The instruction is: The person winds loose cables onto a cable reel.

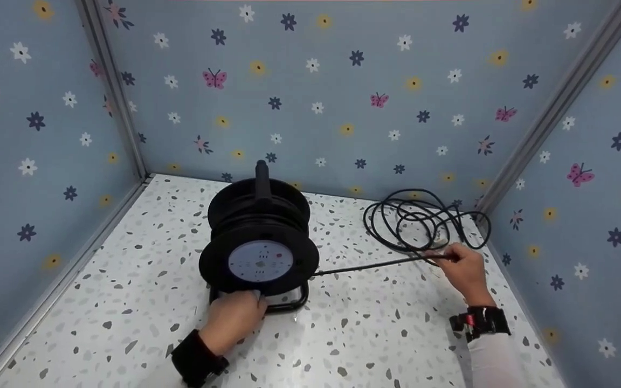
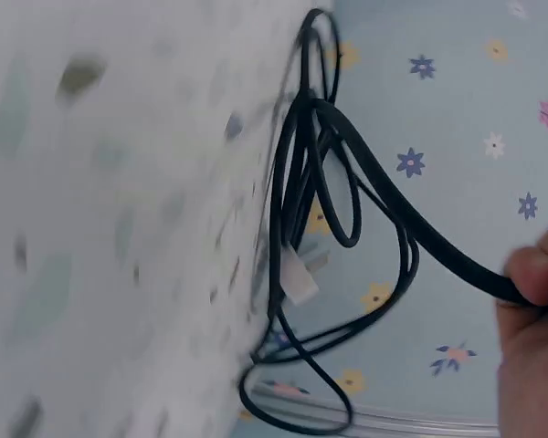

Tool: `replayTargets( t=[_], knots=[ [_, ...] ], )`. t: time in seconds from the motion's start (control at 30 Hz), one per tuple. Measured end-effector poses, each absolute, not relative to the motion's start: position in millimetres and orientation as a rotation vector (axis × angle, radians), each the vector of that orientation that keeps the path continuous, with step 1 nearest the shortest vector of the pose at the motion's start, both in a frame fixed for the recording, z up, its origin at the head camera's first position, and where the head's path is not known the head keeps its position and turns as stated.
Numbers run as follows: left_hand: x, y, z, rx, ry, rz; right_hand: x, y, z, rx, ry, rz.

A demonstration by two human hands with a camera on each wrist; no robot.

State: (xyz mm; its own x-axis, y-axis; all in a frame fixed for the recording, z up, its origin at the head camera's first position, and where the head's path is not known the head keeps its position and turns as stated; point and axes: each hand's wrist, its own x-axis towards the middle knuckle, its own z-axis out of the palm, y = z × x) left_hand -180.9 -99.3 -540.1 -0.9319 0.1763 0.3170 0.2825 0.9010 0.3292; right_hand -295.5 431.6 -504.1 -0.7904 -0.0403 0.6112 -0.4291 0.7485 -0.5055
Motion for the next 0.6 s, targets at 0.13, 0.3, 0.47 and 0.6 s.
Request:
replayTargets(
  t=[0.13,0.3,0.47,0.6],
  knots=[
    [-182,-99,-542,-0.357,-2.736,-0.497,-296,442,-496,0.625,-2.143,0.385],
    [-182,-100,-543,-0.353,-2.727,-0.48,-293,449,-490,0.507,-2.144,0.337],
    [-182,-101,-542,-0.338,-2.774,-0.505,-287,454,-487,0.092,-2.395,0.879],
    [-181,-104,-541,-0.331,-2.789,-0.521,-284,466,-486,0.021,-2.455,1.023]
  ],
)
